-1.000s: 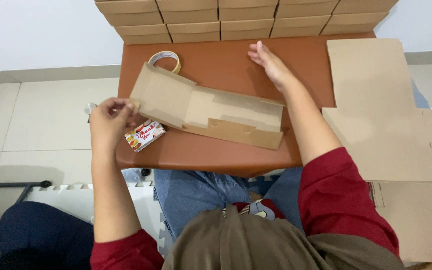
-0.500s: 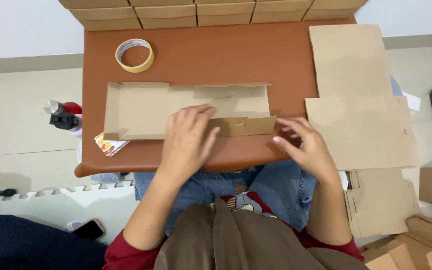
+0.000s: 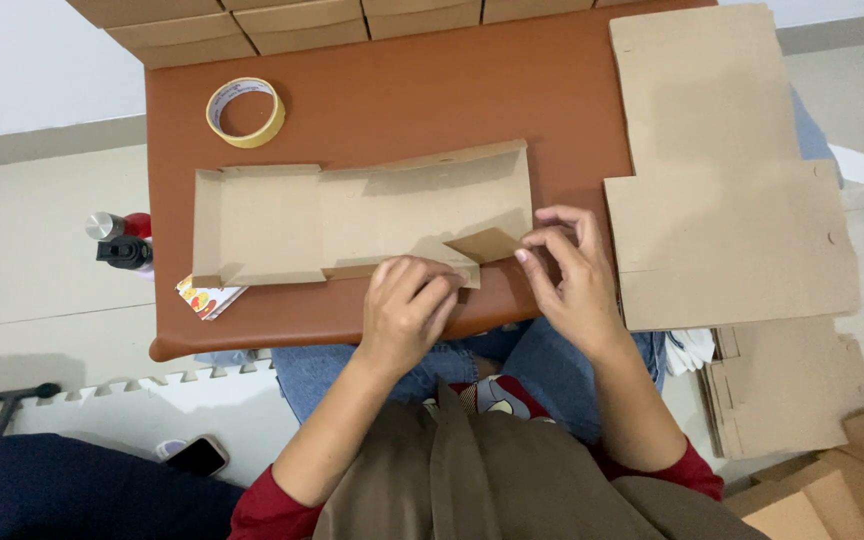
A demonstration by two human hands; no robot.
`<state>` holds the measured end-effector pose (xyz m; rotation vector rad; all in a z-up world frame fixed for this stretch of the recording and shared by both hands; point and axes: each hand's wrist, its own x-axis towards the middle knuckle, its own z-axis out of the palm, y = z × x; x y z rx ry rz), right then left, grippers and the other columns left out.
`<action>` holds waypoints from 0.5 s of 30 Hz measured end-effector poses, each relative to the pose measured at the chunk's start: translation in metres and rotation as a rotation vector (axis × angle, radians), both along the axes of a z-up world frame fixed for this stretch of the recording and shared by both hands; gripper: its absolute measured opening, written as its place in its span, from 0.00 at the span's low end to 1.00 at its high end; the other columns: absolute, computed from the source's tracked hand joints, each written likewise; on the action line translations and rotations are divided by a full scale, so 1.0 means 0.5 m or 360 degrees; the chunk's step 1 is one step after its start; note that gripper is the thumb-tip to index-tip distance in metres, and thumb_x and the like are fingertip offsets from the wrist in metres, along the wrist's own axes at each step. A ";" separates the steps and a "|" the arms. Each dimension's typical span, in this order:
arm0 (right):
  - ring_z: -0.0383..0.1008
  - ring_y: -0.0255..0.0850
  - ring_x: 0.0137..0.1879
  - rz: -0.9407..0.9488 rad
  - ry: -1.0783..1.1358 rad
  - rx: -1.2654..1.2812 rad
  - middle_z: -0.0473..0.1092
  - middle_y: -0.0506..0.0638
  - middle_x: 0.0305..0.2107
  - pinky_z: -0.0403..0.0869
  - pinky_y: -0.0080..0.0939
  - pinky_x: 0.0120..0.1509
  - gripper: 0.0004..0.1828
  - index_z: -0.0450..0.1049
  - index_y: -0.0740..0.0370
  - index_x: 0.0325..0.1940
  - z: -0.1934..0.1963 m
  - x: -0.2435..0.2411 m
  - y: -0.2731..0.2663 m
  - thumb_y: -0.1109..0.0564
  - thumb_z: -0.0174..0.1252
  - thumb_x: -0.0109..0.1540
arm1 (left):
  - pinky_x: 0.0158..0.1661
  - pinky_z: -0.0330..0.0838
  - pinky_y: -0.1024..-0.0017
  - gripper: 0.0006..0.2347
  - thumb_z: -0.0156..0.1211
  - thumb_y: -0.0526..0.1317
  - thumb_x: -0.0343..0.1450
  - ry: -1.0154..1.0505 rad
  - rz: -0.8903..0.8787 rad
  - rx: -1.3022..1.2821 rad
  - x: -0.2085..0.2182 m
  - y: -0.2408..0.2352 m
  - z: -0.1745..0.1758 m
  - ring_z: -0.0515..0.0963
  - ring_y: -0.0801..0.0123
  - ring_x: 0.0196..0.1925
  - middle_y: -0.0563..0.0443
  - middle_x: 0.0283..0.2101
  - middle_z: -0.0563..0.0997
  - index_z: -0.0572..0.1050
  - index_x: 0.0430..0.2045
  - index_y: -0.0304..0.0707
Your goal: Assembling a cardboard box from a flat template and placing a thank you sticker inside.
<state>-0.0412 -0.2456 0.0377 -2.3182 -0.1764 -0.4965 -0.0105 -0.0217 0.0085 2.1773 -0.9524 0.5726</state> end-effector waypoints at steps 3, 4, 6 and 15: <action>0.76 0.50 0.45 0.0284 -0.0095 -0.0194 0.70 0.50 0.39 0.76 0.47 0.48 0.03 0.78 0.58 0.42 0.000 0.016 0.010 0.61 0.59 0.66 | 0.45 0.74 0.61 0.03 0.67 0.32 0.67 -0.0241 -0.0044 -0.0092 0.001 -0.010 -0.007 0.79 0.62 0.35 0.53 0.34 0.77 0.79 0.30 0.42; 0.76 0.50 0.45 0.0284 -0.0096 -0.0200 0.70 0.50 0.39 0.76 0.47 0.48 0.03 0.78 0.58 0.42 0.012 0.019 0.017 0.61 0.59 0.66 | 0.45 0.74 0.61 0.03 0.67 0.32 0.67 -0.0243 -0.0044 -0.0098 0.002 -0.014 -0.012 0.79 0.62 0.35 0.53 0.34 0.77 0.79 0.30 0.42; 0.77 0.51 0.39 0.0529 -0.0140 -0.0285 0.72 0.54 0.30 0.76 0.45 0.43 0.06 0.78 0.63 0.36 0.037 0.023 0.032 0.67 0.56 0.65 | 0.43 0.73 0.62 0.02 0.66 0.33 0.69 -0.0399 0.0015 -0.0161 0.002 -0.021 -0.022 0.78 0.64 0.33 0.54 0.33 0.77 0.79 0.27 0.43; 0.74 0.47 0.32 0.0591 0.0014 -0.0356 0.72 0.54 0.26 0.75 0.42 0.35 0.07 0.77 0.64 0.33 0.063 0.039 0.045 0.65 0.57 0.65 | 0.43 0.70 0.68 0.10 0.61 0.35 0.73 -0.0777 0.0082 -0.0292 0.002 -0.034 -0.033 0.78 0.68 0.33 0.57 0.29 0.77 0.75 0.19 0.45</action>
